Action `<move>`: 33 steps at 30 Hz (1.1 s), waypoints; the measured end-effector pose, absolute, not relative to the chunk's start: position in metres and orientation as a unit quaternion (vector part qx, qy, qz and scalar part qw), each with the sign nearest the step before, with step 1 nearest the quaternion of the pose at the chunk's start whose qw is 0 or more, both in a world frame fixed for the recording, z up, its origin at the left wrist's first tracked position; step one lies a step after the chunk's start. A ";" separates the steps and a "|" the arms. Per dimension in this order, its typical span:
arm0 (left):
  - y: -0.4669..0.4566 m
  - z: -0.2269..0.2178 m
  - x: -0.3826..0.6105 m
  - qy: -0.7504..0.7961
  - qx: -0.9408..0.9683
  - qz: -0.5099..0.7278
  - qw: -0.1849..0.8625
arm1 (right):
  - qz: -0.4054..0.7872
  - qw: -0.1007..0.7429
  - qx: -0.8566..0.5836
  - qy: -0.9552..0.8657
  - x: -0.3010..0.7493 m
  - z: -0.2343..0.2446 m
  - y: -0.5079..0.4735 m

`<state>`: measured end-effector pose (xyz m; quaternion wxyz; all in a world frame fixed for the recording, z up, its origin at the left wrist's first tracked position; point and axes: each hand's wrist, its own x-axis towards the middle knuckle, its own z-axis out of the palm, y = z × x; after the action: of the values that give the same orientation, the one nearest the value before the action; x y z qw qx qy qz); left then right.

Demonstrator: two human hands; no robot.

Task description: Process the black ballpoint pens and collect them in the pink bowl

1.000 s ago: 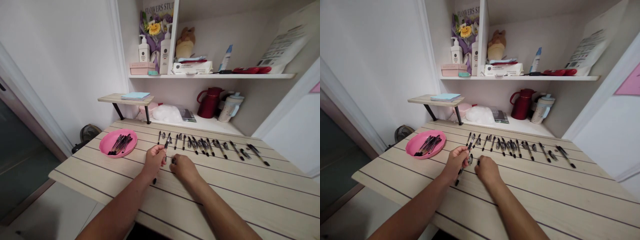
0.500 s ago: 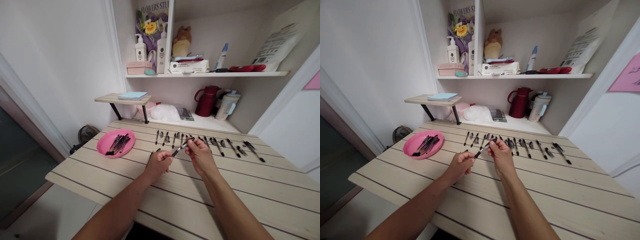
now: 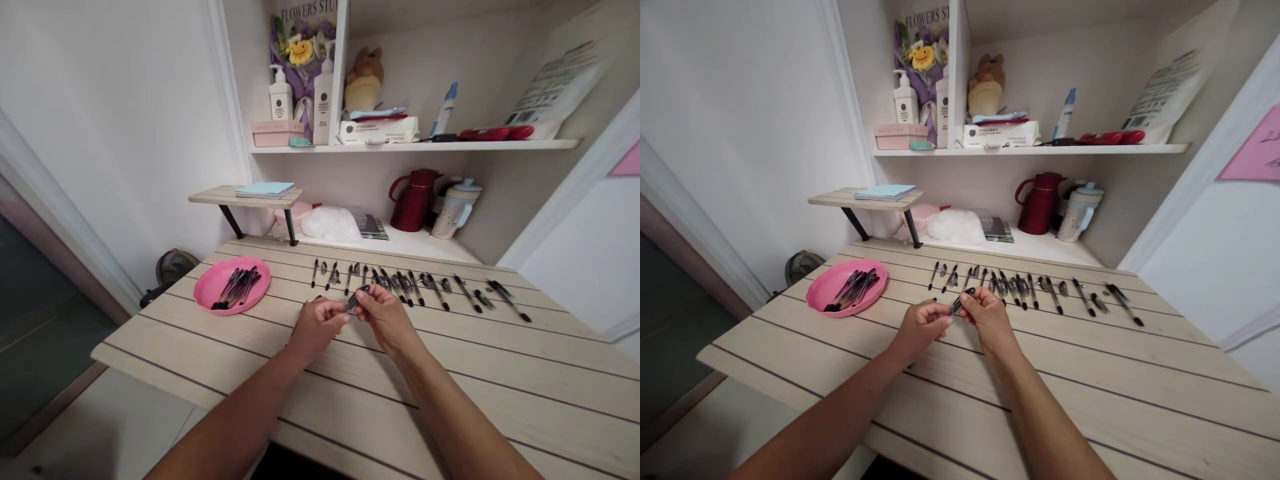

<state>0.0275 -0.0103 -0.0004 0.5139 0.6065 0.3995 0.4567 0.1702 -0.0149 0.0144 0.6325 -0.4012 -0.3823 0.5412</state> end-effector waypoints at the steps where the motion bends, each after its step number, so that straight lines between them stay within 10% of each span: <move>1: -0.010 -0.001 0.028 0.401 0.614 0.460 0.501 | 0.543 0.631 -0.402 -0.383 0.169 0.013 -0.015; 14: -0.015 0.004 0.025 0.422 0.753 0.464 0.201 | 0.544 0.631 -0.397 -0.385 0.164 0.010 -0.016; 24: 0.000 0.012 0.017 0.512 0.668 0.462 0.278 | 0.556 0.609 -0.406 -0.394 0.170 0.012 -0.018; 33: 0.056 0.073 -0.109 0.768 0.622 0.148 0.042 | 0.512 0.552 -0.501 -0.427 0.175 -0.022 -0.005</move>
<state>-0.1090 0.0559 0.0726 0.0421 0.6219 0.7677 0.1485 0.1748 -0.0053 -0.0220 0.5519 -0.5011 -0.4273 0.5116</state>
